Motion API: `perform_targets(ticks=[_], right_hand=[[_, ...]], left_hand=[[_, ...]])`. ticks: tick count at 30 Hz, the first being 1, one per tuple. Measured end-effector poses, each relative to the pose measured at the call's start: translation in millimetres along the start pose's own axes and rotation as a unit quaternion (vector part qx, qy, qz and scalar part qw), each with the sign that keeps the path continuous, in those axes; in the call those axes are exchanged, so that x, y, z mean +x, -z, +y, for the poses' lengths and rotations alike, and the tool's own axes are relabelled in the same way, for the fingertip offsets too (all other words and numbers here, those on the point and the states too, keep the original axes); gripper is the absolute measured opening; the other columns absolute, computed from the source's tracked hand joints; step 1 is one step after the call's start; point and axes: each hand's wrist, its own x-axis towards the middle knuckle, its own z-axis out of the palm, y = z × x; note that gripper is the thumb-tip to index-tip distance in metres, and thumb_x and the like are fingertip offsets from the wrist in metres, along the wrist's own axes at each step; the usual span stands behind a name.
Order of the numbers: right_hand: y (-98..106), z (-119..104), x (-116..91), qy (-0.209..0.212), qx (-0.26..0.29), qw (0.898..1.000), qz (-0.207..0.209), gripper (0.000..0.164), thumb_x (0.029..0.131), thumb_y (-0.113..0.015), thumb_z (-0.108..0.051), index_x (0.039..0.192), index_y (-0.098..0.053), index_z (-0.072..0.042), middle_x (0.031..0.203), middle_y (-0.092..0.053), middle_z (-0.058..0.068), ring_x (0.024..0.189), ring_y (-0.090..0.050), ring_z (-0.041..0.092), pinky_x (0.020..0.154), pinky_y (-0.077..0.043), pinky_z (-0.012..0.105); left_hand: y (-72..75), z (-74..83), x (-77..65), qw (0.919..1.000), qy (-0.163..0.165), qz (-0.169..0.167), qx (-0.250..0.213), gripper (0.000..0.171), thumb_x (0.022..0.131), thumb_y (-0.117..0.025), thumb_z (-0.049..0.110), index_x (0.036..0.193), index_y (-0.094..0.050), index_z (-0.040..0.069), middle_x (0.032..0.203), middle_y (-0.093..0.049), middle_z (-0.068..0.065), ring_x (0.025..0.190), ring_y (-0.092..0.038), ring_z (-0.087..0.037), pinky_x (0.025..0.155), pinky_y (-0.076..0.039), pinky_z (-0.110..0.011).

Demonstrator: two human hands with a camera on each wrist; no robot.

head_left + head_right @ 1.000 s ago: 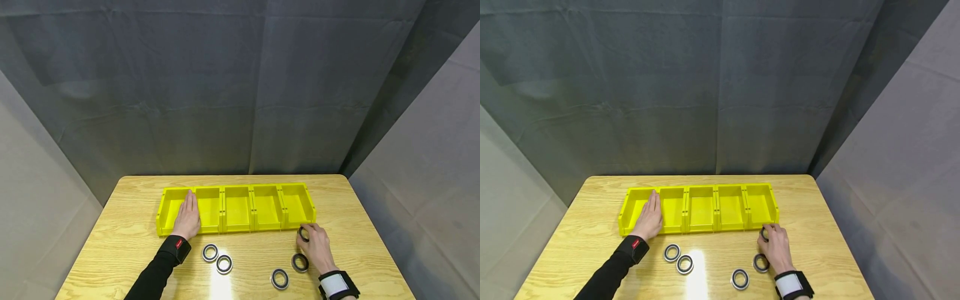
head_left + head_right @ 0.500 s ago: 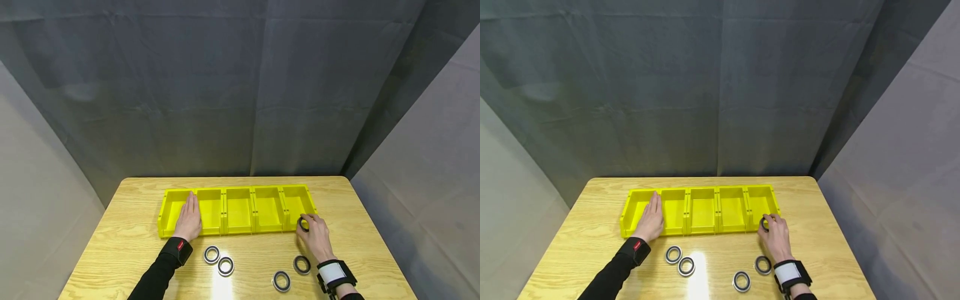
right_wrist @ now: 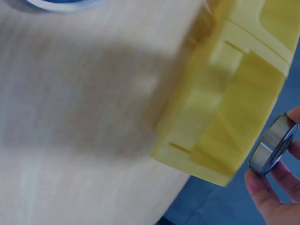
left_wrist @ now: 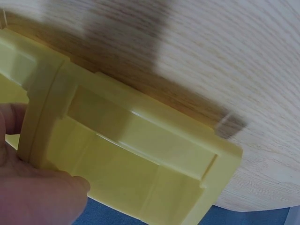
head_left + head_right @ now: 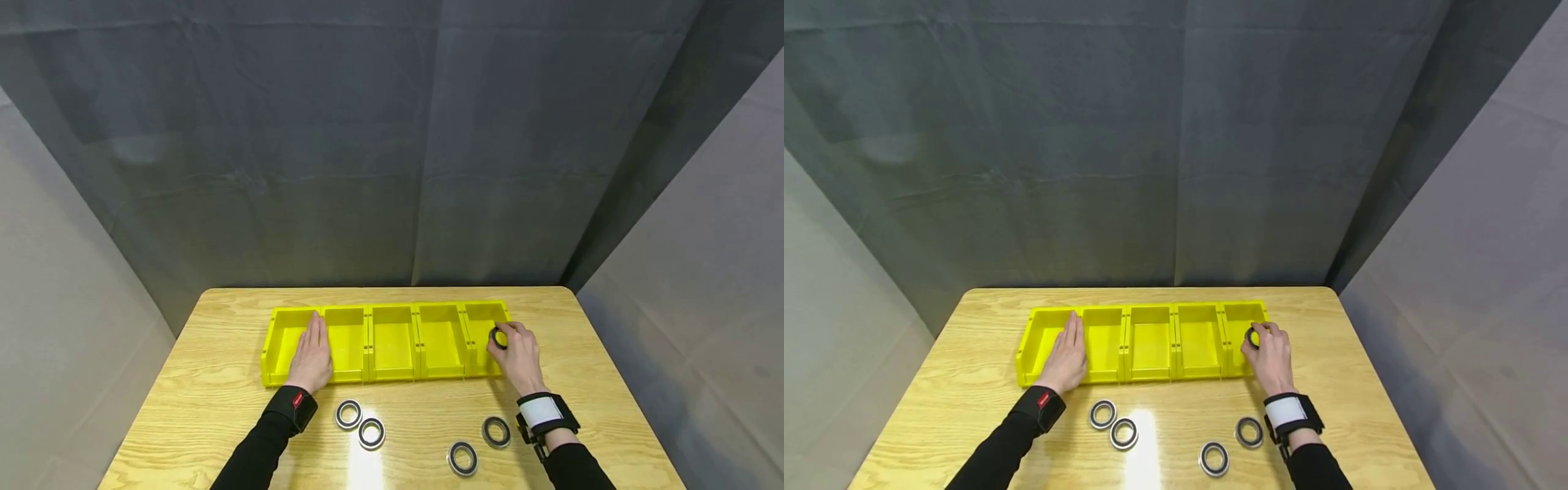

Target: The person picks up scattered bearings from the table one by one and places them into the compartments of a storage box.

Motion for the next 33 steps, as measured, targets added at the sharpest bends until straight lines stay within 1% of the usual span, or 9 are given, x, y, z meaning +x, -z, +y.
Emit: perform_targets(ticks=[3,7,11,17,20,24,30,33], right_hand=[[3.3,-2.5,10.5,-0.003,-0.003,1.000,-0.005,0.040,0.080,-0.078,-0.008,0.115,-0.070,0.010,0.112,-0.066,0.034,0.100,-0.063,0.053,0.088,-0.052,0.063],[3.7,-4.9,18.7,-0.013,-0.007,0.999,-0.031,0.042,0.082,-0.077,-0.009,0.119,-0.069,0.009,0.117,-0.065,0.034,0.106,-0.062,0.052,0.093,-0.051,0.064],[-1.0,-3.5,20.7,-0.021,-0.008,0.998,-0.059,0.041,0.084,-0.075,-0.010,0.120,-0.069,0.008,0.117,-0.065,0.032,0.107,-0.062,0.051,0.096,-0.050,0.063],[-8.1,1.6,20.4,-0.033,-0.011,0.996,-0.080,0.042,0.084,-0.075,-0.010,0.122,-0.067,0.008,0.120,-0.063,0.034,0.112,-0.060,0.053,0.099,-0.048,0.064],[-11.8,3.1,19.8,-0.032,-0.015,0.995,-0.092,0.042,0.084,-0.075,-0.010,0.122,-0.067,0.008,0.121,-0.064,0.034,0.111,-0.060,0.053,0.098,-0.048,0.063],[-19.1,4.2,18.7,-0.025,-0.027,0.993,-0.112,0.041,0.085,-0.076,-0.010,0.121,-0.068,0.008,0.118,-0.065,0.034,0.105,-0.061,0.053,0.094,-0.050,0.062],[-29.6,4.3,17.6,-0.021,-0.064,0.988,-0.137,0.039,0.084,-0.078,-0.010,0.118,-0.069,0.008,0.114,-0.067,0.030,0.101,-0.065,0.047,0.090,-0.055,0.057],[-32.5,4.4,17.7,-0.019,-0.068,0.988,-0.140,0.039,0.084,-0.079,-0.009,0.117,-0.070,0.009,0.113,-0.068,0.029,0.100,-0.066,0.045,0.089,-0.056,0.055]], left_hand=[[0.7,-0.1,0.4,1.0000,0.000,0.002,0.000,0.067,0.094,-0.048,-0.002,0.153,-0.020,-0.017,0.164,-0.012,-0.034,0.152,-0.021,-0.048,0.123,-0.026,-0.059],[1.5,0.5,0.5,1.0000,0.001,-0.002,-0.001,0.067,0.094,-0.048,-0.002,0.153,-0.019,-0.016,0.164,-0.012,-0.034,0.152,-0.021,-0.047,0.123,-0.025,-0.059],[0.7,0.9,0.5,0.9999,0.007,-0.009,-0.003,0.066,0.096,-0.046,0.000,0.154,-0.018,-0.015,0.165,-0.010,-0.033,0.153,-0.019,-0.046,0.124,-0.024,-0.058],[0.8,2.4,0.5,0.9998,0.011,-0.016,-0.010,0.067,0.096,-0.046,0.000,0.154,-0.016,-0.015,0.165,-0.008,-0.033,0.154,-0.017,-0.047,0.125,-0.021,-0.058],[1.4,2.9,1.0,0.9997,0.013,-0.017,-0.008,0.067,0.096,-0.046,0.001,0.154,-0.016,-0.015,0.166,-0.008,-0.033,0.154,-0.017,-0.047,0.125,-0.021,-0.058],[1.3,3.2,1.8,0.9997,0.015,-0.018,-0.006,0.066,0.097,-0.045,0.002,0.155,-0.017,-0.015,0.166,-0.007,-0.032,0.154,-0.017,-0.046,0.125,-0.021,-0.057],[-0.7,3.9,2.6,0.9993,0.020,-0.030,0.002,0.068,0.098,-0.046,0.003,0.156,-0.015,-0.013,0.167,-0.006,-0.031,0.155,-0.016,-0.044,0.126,-0.021,-0.056],[-1.7,4.0,2.5,0.9995,0.018,-0.025,0.005,0.069,0.097,-0.048,0.003,0.155,-0.016,-0.014,0.166,-0.007,-0.031,0.155,-0.017,-0.045,0.125,-0.022,-0.057]])
